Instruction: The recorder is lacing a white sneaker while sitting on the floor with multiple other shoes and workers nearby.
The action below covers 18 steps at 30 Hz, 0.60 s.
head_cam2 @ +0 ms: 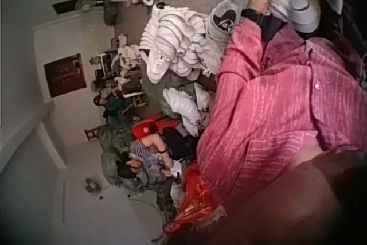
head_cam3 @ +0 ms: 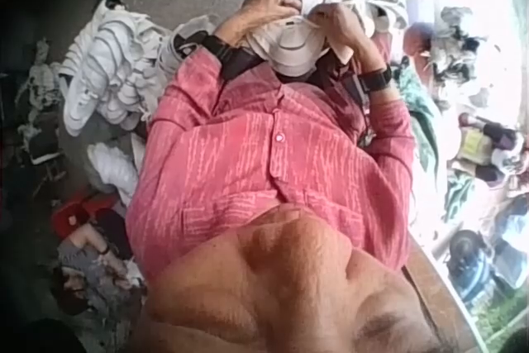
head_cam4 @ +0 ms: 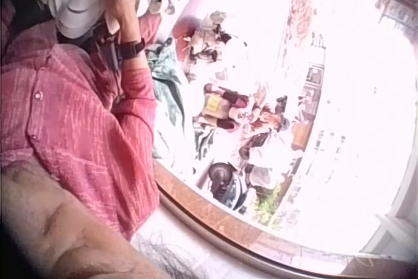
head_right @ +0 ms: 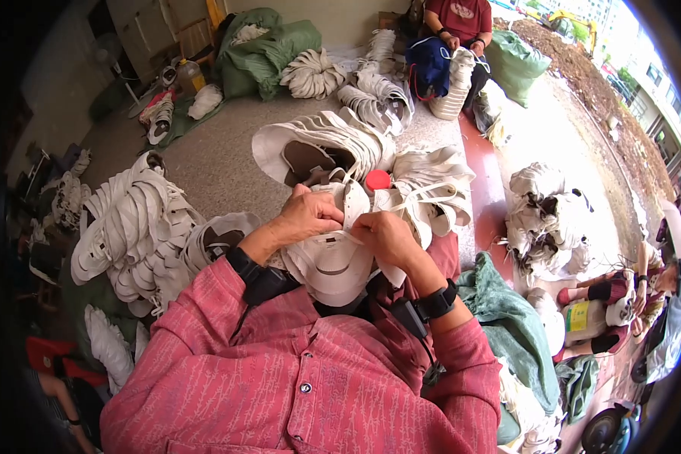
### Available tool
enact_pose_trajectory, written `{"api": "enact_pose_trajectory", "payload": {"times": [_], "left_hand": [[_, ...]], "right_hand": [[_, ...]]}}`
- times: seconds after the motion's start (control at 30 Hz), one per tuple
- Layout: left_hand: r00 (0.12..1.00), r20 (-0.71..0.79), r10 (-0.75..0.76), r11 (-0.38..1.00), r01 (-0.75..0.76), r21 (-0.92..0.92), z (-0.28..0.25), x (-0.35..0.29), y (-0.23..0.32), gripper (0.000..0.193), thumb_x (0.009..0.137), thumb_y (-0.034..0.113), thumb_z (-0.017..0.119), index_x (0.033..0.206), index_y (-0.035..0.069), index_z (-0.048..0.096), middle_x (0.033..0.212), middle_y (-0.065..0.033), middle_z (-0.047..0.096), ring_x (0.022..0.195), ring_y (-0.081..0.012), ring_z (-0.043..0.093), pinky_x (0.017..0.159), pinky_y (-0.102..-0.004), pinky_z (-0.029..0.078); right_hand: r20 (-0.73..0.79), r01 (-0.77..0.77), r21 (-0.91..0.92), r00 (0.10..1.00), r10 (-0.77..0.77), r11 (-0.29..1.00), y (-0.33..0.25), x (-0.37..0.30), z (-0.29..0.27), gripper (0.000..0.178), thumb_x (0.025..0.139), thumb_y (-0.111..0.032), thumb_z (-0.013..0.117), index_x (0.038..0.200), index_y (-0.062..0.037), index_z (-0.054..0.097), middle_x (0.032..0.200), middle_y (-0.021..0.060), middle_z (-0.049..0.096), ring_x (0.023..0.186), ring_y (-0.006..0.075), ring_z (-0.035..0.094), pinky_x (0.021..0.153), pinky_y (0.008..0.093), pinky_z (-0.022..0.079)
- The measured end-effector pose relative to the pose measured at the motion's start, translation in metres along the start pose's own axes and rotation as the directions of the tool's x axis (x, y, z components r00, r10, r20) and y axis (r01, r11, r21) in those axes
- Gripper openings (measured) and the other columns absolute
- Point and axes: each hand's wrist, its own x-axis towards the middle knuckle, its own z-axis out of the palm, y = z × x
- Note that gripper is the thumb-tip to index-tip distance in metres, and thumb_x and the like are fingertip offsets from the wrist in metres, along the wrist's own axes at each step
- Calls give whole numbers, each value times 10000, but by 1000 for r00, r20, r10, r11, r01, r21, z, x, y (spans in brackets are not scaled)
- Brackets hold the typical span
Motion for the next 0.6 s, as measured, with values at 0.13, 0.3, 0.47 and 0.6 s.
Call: {"api": "enact_pose_trajectory", "payload": {"times": [0.13,0.3,0.47,0.6], "left_hand": [[1000,-24,17,1000,-17,-12,4,0,1,129,745,258,719,849,196,763,809,39,625,886,-114,566,887,-339,269],[999,-16,43,998,-42,37,2,-4,1,125,732,226,705,840,185,752,808,40,624,892,-115,568,880,-341,278],[996,-40,81,996,-80,36,4,-6,-1,121,733,222,706,841,191,750,811,41,623,892,-114,567,881,-344,280],[1000,-10,26,1000,-26,-6,3,-6,3,115,738,220,706,841,197,751,818,49,629,889,-108,572,889,-349,279]], "right_hand": [[169,-186,231,974,148,955,2,18,-6,218,815,-202,673,838,13,695,636,56,616,579,174,595,561,314,454],[370,-461,466,877,307,755,2,28,-9,171,803,-151,690,769,17,689,615,4,570,506,89,495,458,256,353],[395,-491,477,861,321,729,3,32,-4,151,788,-137,709,741,5,687,549,13,554,490,110,524,452,274,381],[64,117,-91,992,-111,989,-6,32,-20,340,740,-165,774,1038,-45,660,864,120,644,748,263,641,666,366,502]]}}
